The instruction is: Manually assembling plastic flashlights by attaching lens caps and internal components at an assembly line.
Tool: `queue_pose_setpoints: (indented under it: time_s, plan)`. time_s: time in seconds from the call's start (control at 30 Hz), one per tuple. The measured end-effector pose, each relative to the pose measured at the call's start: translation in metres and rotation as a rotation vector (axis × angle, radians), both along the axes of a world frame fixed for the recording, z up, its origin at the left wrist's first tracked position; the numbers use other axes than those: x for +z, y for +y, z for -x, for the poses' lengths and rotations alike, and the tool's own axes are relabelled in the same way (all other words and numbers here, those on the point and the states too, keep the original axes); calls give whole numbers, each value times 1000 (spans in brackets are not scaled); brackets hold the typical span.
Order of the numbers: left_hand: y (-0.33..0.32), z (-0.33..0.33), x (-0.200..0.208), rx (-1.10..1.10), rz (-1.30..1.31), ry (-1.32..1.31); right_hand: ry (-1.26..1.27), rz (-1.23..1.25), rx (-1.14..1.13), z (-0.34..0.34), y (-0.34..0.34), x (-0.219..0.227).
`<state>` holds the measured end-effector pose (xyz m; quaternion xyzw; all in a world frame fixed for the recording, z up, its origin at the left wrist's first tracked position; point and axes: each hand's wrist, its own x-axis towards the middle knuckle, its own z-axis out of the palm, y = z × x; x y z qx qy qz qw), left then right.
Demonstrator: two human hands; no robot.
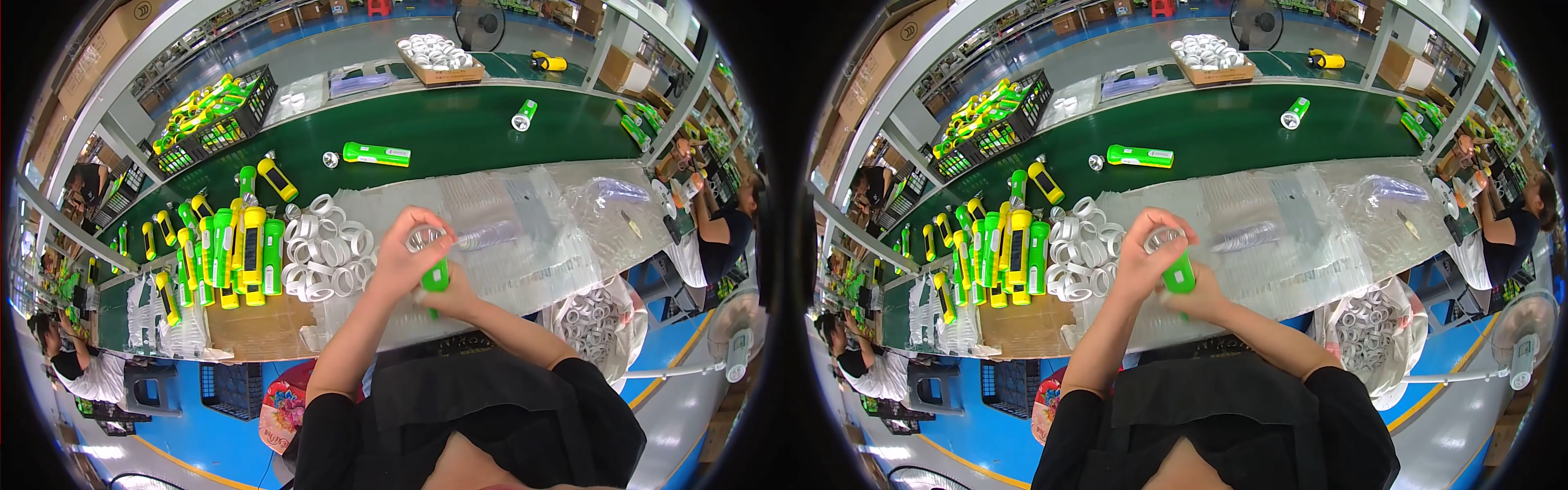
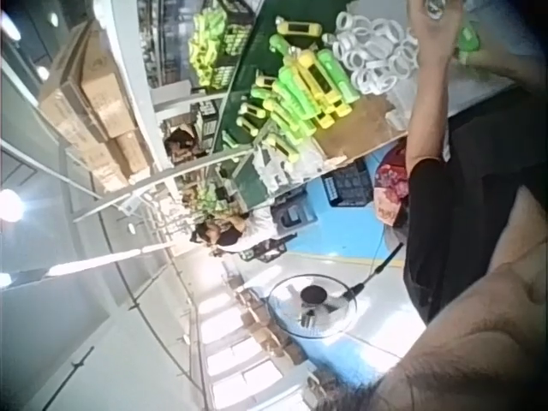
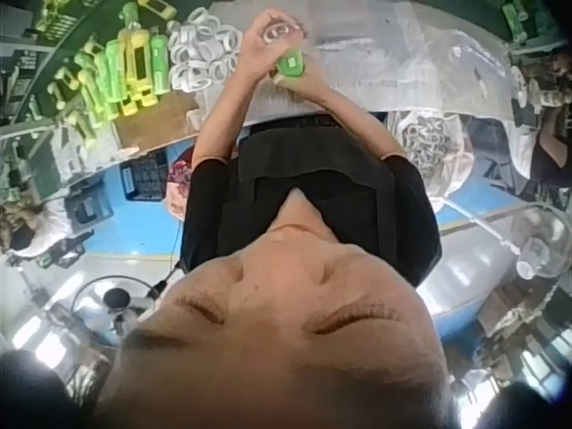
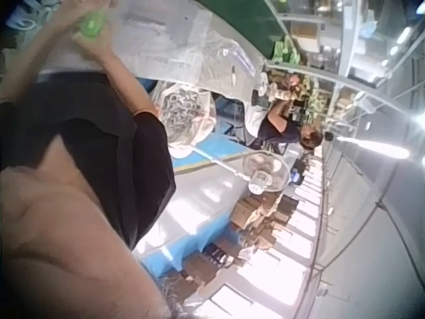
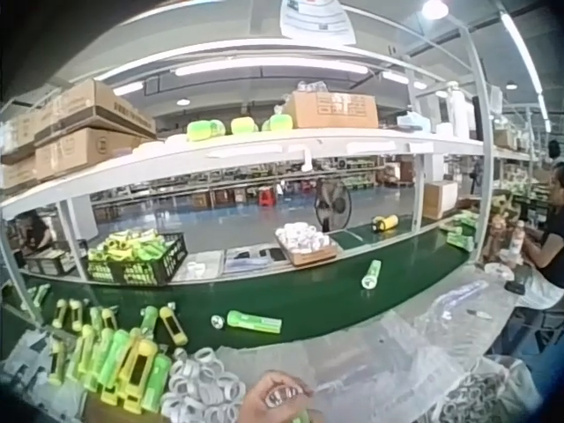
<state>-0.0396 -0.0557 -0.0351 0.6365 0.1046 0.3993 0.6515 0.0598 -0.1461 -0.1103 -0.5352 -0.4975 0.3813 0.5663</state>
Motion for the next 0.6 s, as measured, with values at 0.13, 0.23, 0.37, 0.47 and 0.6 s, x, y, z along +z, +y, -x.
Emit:
queue_pose_setpoints:
  time_s: [0.13,0.23,0.37,0.47,0.6]
  plan:
    - [2,7,15,-178,55,-154,413,227,562,-18,-6,36]
    - [4,3,23,1,122,-137,293,252,643,-39,15,51]
    - [28,-21,-1,397,-650,5,-693,-325,229,-96,78,52]
    - [52,-32,-7,270,-793,231,-1081,-560,194,-143,122,73]
    - [153,-32,-31,574,-878,541,-1421,-422,15,-237,152,74]
